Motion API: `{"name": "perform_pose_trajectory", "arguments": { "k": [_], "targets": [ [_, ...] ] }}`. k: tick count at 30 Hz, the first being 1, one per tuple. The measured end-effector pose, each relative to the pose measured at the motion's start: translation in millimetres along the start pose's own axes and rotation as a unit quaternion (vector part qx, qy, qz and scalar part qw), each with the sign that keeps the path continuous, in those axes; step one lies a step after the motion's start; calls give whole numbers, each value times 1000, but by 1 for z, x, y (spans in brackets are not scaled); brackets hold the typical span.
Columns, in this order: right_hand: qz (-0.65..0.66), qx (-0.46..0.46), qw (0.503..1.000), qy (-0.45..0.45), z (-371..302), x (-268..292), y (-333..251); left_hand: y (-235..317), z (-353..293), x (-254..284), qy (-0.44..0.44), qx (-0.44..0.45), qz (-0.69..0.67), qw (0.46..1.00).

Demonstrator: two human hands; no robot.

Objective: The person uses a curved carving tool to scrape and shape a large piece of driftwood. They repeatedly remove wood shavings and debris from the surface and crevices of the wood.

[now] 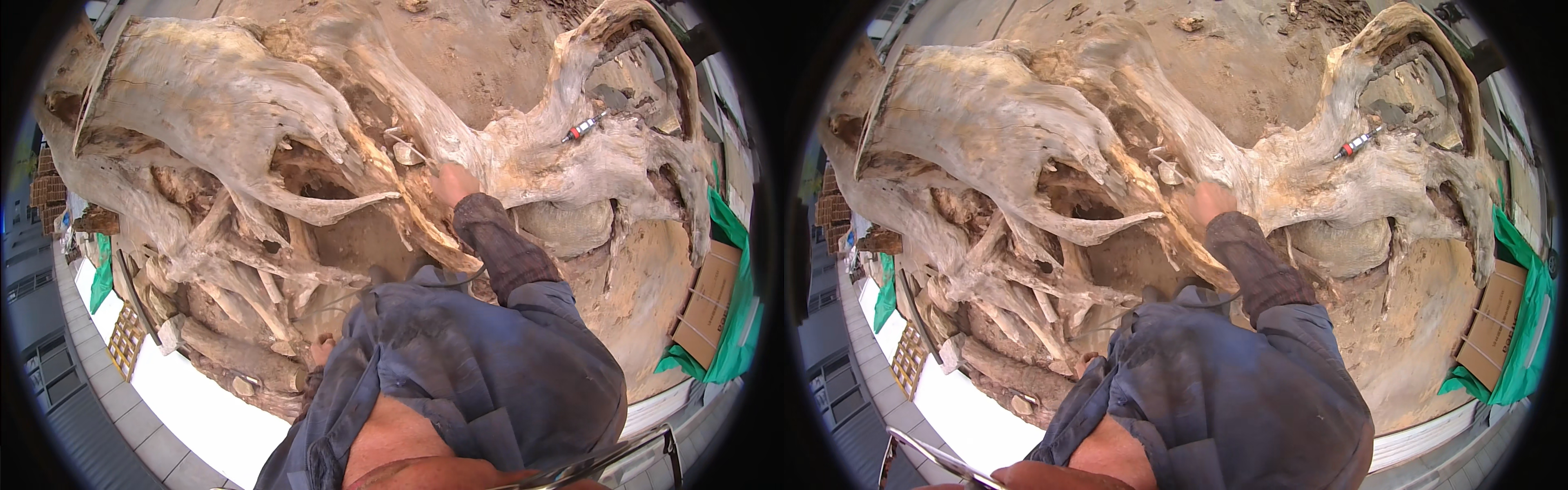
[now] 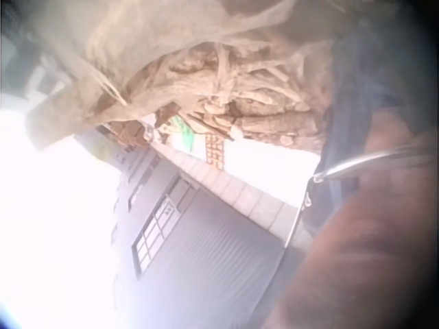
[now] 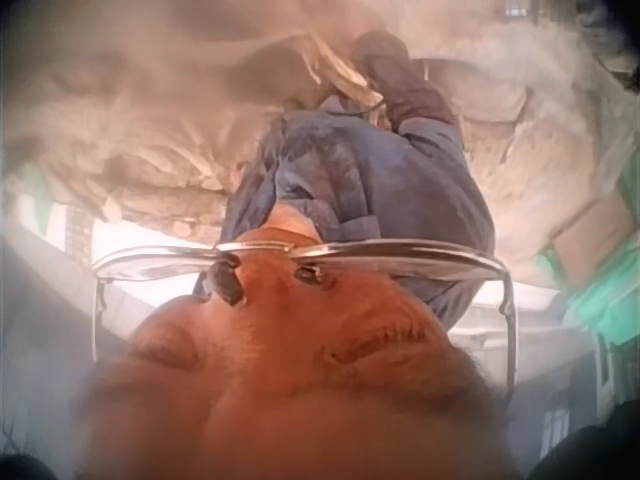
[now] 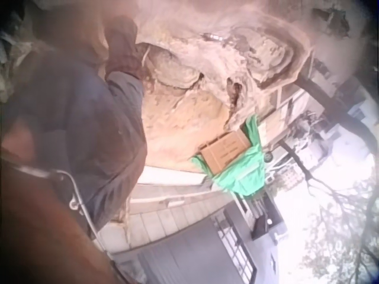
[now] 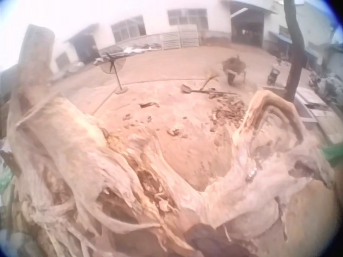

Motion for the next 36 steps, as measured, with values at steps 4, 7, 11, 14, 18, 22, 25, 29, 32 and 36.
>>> {"name": "perform_pose_trajectory", "arguments": {
  "k": [4,7,11,14,18,22,25,29,32,36],
  "targets": [
    [34,-4,999,-11,25,-10,-15,-38,12,6,22,9,3,1000],
    [51,-5,999,-12,40,-10,-28,-48,13,4,29,22,-10,999],
    [72,-22,997,-33,57,3,-38,-42,-5,-5,28,48,-43,998],
    [107,-18,994,3,75,14,-55,-50,-15,0,13,38,-44,998],
    [118,4,993,15,92,28,-93,-116,4,12,-22,-2,-26,999],
    [120,36,992,21,118,22,-108,-117,6,12,20,-1,-22,1000],
    [123,3,992,22,130,27,-101,-83,-6,7,39,25,-29,998],
    [126,-67,989,31,140,39,-81,39,-40,19,64,68,-129,987],
    [120,-84,988,39,132,48,-85,64,-21,35,95,51,-165,980],
    [101,-77,992,15,127,36,-85,119,42,70,121,-178,-9,977]
  ]
}}
Point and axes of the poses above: each hand's wrist, its own z-axis towards the middle knuckle, its own x-axis out of the back of the hand, y = z × x, the point moved 10 cm from there along z, towards the middle knuckle, and after that the axes turned 8 degrees about -z, right-handed, at the moved point
